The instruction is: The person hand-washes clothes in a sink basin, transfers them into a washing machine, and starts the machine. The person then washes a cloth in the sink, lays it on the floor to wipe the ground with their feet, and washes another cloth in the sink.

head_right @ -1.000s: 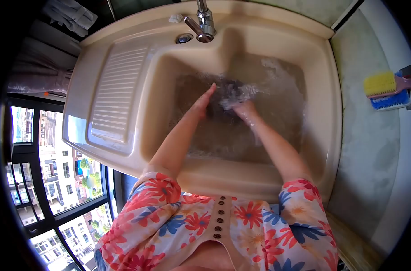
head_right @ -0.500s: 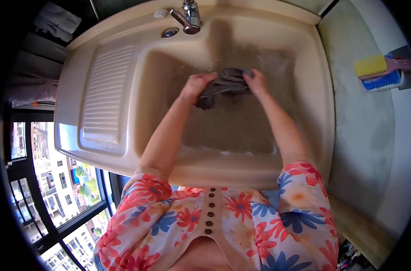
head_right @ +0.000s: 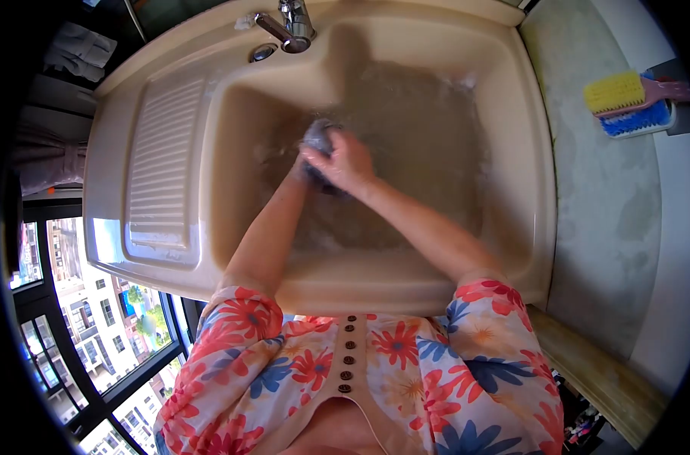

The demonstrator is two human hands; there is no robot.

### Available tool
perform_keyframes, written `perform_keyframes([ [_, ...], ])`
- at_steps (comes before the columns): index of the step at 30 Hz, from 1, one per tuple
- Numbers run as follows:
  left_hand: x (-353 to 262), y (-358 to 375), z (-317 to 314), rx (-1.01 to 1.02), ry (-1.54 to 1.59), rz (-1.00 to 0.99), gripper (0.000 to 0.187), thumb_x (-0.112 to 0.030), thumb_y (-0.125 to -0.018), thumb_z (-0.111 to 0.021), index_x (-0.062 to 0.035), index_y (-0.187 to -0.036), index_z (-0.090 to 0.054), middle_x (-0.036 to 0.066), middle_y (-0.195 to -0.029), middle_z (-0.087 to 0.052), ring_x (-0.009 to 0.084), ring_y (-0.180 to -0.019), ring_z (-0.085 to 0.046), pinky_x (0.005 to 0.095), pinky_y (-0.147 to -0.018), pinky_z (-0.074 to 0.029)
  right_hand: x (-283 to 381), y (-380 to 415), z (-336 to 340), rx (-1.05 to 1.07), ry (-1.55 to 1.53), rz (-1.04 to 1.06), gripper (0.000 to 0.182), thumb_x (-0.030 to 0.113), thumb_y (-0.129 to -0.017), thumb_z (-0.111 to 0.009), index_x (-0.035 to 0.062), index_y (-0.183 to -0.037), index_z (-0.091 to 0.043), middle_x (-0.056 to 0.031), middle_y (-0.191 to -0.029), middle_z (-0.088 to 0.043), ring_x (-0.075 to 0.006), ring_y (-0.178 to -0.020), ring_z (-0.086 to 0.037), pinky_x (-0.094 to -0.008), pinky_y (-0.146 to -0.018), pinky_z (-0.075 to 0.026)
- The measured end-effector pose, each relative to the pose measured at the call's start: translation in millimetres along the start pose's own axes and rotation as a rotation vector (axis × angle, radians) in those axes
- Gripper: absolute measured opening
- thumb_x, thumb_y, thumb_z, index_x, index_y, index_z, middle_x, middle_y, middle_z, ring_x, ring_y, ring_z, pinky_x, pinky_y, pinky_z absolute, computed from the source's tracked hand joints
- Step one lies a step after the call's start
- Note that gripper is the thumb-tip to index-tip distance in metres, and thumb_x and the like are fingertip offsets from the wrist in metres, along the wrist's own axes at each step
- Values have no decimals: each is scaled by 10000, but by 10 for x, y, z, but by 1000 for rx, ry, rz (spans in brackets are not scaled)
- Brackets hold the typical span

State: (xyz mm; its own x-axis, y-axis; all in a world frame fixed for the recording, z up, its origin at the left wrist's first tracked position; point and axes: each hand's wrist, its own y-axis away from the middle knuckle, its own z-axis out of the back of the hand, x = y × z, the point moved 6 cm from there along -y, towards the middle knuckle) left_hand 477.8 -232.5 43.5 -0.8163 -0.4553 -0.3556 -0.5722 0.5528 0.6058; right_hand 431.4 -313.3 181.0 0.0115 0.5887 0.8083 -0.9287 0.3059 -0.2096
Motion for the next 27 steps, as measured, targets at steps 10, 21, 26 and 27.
perform_keyframes([
  [10,-780,617,-1144,-298,-1774,-383,430,-402,-647,-660,-68,-917,-631,120,-908,-627,262,-924,-586,350,-789,-465,-1641,-262,758,294,133,-421,513,469,-753,-602,40,-1034,-584,-176,-923,-622,-337,-884,-584,-388,-785,-452],
  [21,-782,395,-585,-214,-2397,-211,604,-368,-606,-713,-200,-1150,-512,99,-1132,-541,265,-1065,-505,407,-836,-447,-832,18,120,626,843,107,1027,419,-499,-787,86,-1319,-265,-175,-1274,-400,-315,-1198,-359,-540,-952,-261],
  [26,-735,347,-291,-183,-2478,-119,620,-335,-640,-685,-199,-1206,-471,126,-1200,-490,297,-1095,-476,477,-843,-428,-1615,121,-200,708,830,-181,614,270,-604,-712,54,-1141,-508,-182,-986,-599,-289,-957,-570,-409,-803,-444],
  [27,-743,337,-288,-133,-2441,-105,605,-329,-654,-675,-181,-1203,-469,142,-1201,-485,318,-1066,-495,515,-835,-421,-1734,44,-136,752,808,-173,503,238,-629,-679,63,-1084,-554,-175,-952,-608,-289,-926,-582,-398,-768,-460],
])
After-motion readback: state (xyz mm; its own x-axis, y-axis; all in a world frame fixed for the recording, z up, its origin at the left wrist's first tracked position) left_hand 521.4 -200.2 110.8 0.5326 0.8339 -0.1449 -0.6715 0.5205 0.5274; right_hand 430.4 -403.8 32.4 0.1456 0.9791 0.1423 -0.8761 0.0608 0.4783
